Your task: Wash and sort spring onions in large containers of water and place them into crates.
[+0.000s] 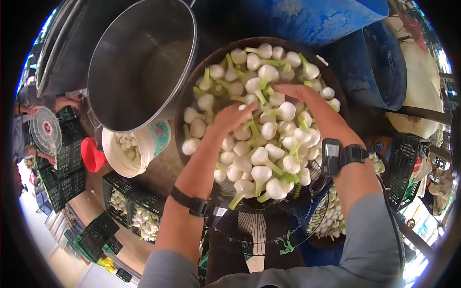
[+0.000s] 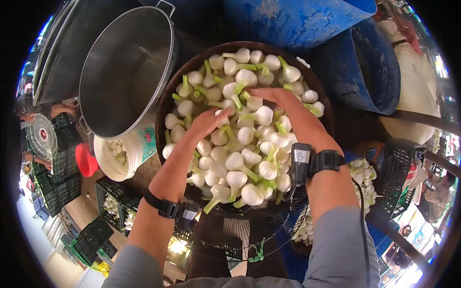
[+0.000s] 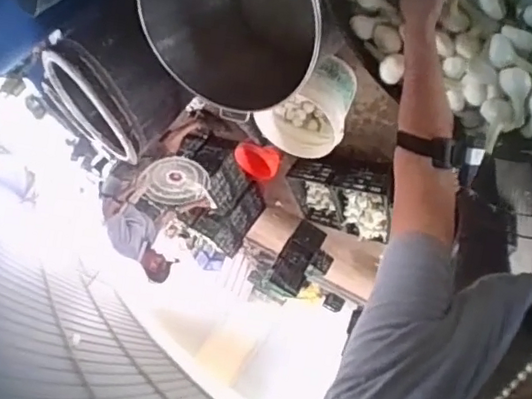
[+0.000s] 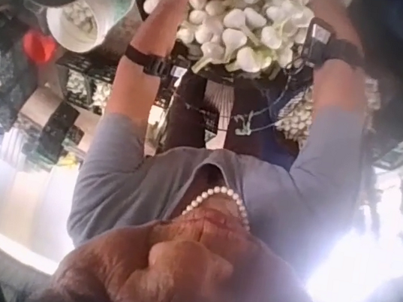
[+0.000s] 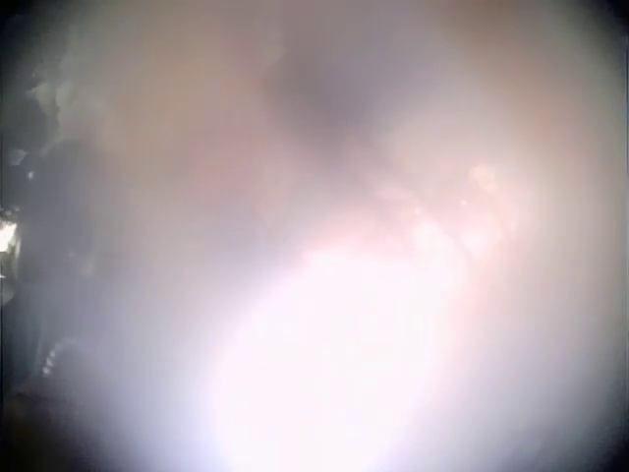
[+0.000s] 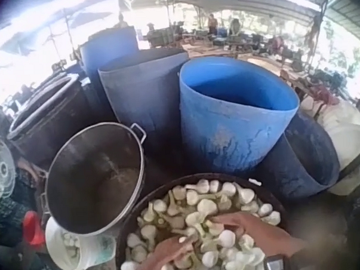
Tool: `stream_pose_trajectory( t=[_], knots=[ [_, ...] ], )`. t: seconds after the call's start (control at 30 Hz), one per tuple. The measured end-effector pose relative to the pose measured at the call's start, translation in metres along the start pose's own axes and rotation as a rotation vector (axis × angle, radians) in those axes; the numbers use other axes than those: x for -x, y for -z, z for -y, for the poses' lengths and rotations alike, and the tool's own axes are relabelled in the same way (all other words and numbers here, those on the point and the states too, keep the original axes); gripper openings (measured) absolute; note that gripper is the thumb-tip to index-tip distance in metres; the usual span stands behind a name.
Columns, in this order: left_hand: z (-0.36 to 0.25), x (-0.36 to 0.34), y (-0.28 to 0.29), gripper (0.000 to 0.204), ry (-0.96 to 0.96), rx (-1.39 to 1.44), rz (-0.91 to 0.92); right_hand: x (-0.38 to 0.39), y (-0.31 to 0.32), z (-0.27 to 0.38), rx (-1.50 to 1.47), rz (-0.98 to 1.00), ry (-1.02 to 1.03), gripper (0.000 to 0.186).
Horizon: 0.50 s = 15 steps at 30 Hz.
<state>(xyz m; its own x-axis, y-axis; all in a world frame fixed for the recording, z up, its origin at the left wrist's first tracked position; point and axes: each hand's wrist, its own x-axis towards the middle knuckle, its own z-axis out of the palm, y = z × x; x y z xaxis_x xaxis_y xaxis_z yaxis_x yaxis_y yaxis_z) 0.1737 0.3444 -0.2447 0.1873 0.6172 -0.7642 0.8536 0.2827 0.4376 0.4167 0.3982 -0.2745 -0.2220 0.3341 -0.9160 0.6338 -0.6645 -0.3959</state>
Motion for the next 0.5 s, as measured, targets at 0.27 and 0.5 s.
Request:
stream_pose_trajectory(
  t=[0.27,0.5],
  knots=[
    [-0.021,0.033,-0.011,0.076,0.026,0.482,0.339,-0.002,-0.020,-0.017,0.216,0.180,0.427,0.040],
    [-0.008,0.114,-0.014,0.075,-0.109,0.540,0.192,0.099,-0.081,-0.027,0.296,-0.196,0.656,0.044]
  ],
)
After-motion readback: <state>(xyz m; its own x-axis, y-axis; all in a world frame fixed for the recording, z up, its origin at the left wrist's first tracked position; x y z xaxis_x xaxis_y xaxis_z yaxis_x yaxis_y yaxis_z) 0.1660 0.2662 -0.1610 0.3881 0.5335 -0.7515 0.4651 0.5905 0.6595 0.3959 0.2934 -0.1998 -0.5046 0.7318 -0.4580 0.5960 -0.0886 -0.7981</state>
